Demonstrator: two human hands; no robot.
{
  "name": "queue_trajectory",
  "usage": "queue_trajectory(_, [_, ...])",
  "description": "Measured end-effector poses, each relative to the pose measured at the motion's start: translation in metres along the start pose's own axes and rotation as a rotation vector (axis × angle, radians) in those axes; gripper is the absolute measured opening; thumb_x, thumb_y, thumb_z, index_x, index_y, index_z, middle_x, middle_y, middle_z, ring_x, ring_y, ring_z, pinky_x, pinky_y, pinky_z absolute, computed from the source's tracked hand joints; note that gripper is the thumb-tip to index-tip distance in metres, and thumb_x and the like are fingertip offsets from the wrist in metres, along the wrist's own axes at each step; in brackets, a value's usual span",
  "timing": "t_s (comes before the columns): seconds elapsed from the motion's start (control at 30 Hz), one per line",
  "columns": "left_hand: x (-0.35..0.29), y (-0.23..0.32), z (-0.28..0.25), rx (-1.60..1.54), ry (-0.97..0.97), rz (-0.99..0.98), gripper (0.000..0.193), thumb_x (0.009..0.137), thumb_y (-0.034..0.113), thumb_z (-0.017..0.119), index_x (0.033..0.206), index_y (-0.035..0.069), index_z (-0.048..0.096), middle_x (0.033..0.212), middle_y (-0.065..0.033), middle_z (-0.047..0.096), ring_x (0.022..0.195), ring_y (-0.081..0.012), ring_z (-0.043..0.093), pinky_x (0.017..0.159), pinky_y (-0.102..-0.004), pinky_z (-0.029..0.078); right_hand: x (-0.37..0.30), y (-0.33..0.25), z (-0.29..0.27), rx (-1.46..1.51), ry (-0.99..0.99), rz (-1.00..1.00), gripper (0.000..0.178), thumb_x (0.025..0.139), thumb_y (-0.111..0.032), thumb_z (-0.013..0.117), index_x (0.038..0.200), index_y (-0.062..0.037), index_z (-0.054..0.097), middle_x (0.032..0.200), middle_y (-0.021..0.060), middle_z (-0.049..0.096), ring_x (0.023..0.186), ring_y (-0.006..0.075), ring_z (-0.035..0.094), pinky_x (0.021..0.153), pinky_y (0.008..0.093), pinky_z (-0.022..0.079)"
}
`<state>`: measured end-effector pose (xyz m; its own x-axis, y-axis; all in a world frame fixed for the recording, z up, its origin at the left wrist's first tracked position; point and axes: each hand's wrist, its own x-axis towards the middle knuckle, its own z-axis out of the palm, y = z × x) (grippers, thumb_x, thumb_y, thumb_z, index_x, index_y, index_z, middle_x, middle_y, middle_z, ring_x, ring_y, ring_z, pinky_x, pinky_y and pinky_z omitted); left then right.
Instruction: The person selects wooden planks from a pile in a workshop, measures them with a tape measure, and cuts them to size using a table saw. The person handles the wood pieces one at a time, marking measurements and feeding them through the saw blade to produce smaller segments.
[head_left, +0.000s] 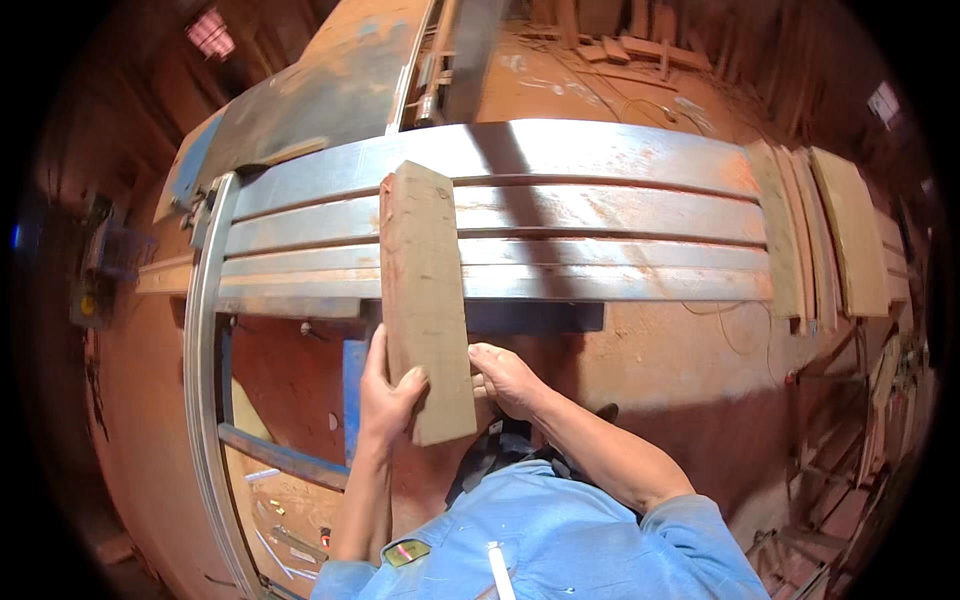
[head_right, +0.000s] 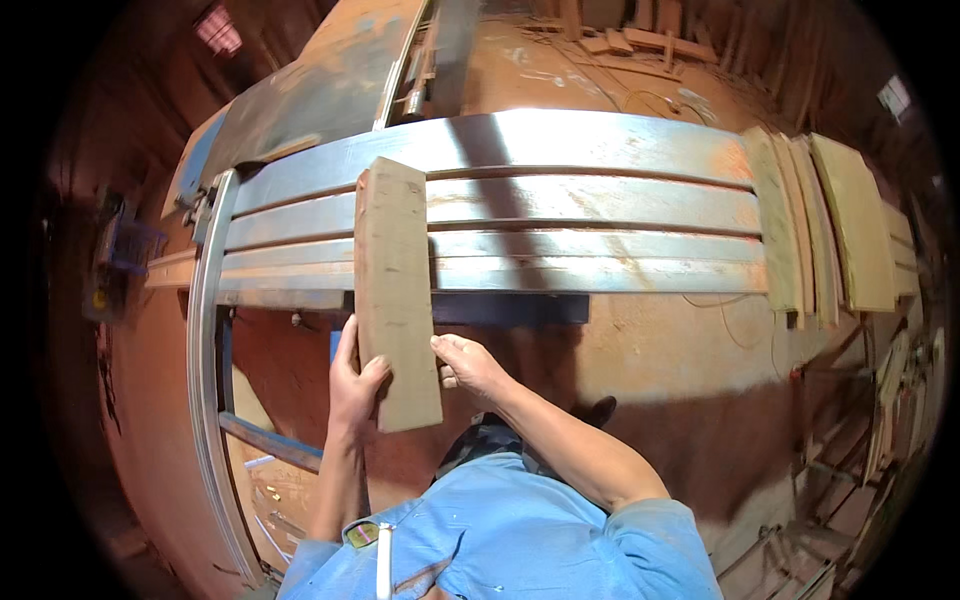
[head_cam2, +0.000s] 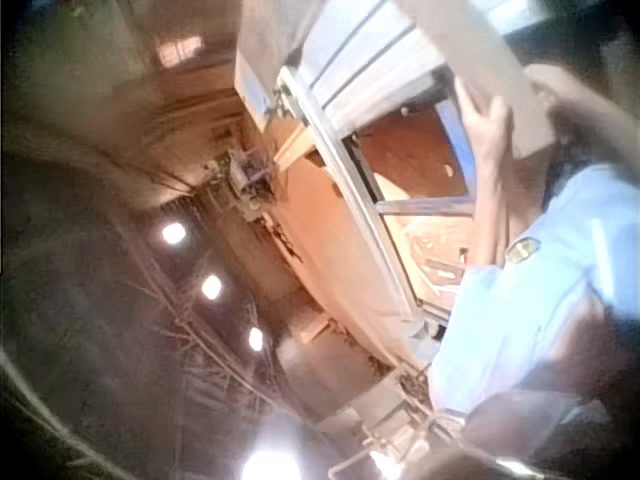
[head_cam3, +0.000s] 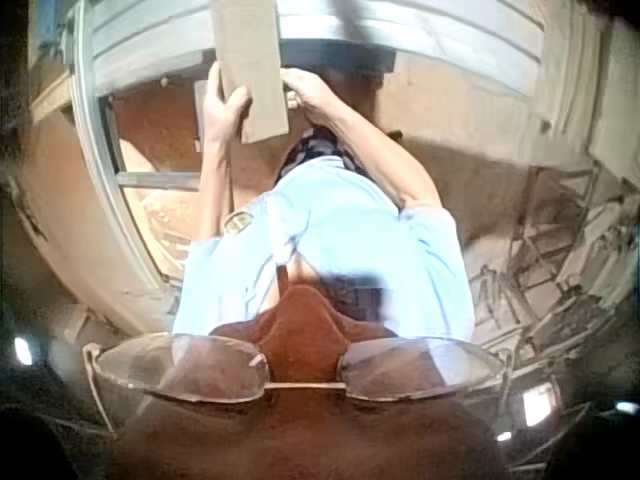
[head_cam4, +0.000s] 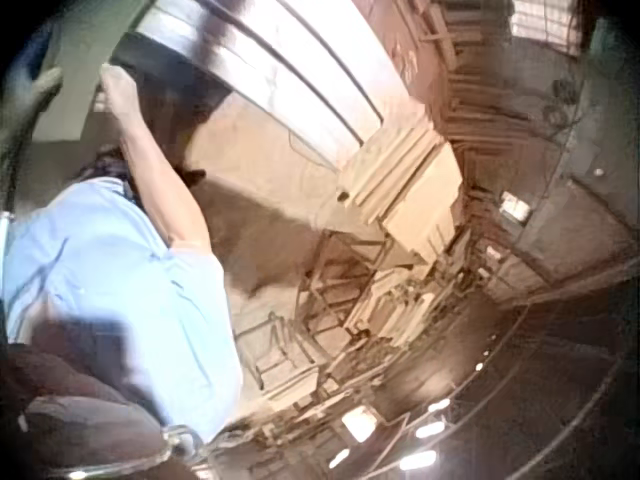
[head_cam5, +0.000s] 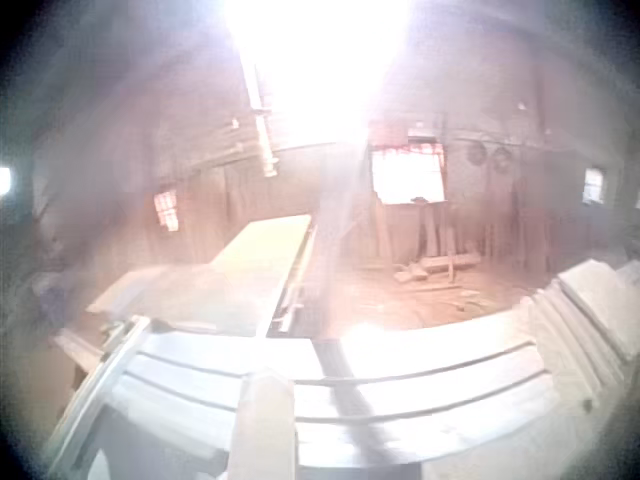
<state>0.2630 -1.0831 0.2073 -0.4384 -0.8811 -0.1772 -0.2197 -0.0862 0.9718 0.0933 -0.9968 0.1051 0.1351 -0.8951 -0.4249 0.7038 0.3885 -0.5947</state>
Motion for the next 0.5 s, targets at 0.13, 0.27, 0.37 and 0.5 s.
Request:
queue_trajectory(0.13, [-0.043,0.02,0.077,-0.146,-0.204,0.059,0.097,0.078,0.032,0.072,0.153,-0.01,0.026,0.15,-0.0186,0.043,0.14,-0.0265,0.042,0.115,-0.0379,0.032,-0.103,-0.037,-0.037,-0.026,-0.009,-0.295,0.074,0.099,-0.058,0.051,0.143,0.0007,0.041,0.139,0.0133,0.052,0.13,0.0221,0.046,0.111,0.036,0.036])
queue_trajectory(0.27, [-0.079,0.054,0.194,-0.028,-0.431,0.153,0.107,0.073,0.038,0.076,0.153,-0.01,0.023,0.152,-0.0214,0.04,0.142,-0.0289,0.039,0.117,-0.0394,0.03,-0.21,-0.069,-0.096,0.074,0.042,-0.552,0.092,0.095,-0.067,0.051,0.152,0.0023,0.03,0.152,0.0144,0.04,0.142,0.0221,0.033,0.118,0.0375,0.027])
queue_trajectory(0.37, [-0.113,0.054,0.295,0.127,-0.627,0.313,0.102,0.071,0.03,0.077,0.151,-0.009,0.027,0.145,-0.0224,0.047,0.136,-0.0299,0.046,0.113,-0.039,0.036,-0.308,-0.078,-0.146,0.347,0.205,-0.637,0.083,0.097,-0.066,0.047,0.151,-0.0035,0.037,0.149,0.0108,0.046,0.136,0.0228,0.044,0.114,0.0405,0.036])
queue_trajectory(0.5, [-0.146,0.084,0.429,0.439,-0.932,0.668,0.097,0.065,0.026,0.077,0.147,-0.006,0.036,0.118,-0.0236,0.055,0.105,-0.0363,0.058,0.091,-0.0416,0.049,-0.426,-0.072,-0.209,0.645,0.399,-0.802,0.083,0.097,-0.071,0.039,0.153,-0.009,0.036,0.151,0.0112,0.045,0.136,0.0265,0.044,0.114,0.0439,0.036])
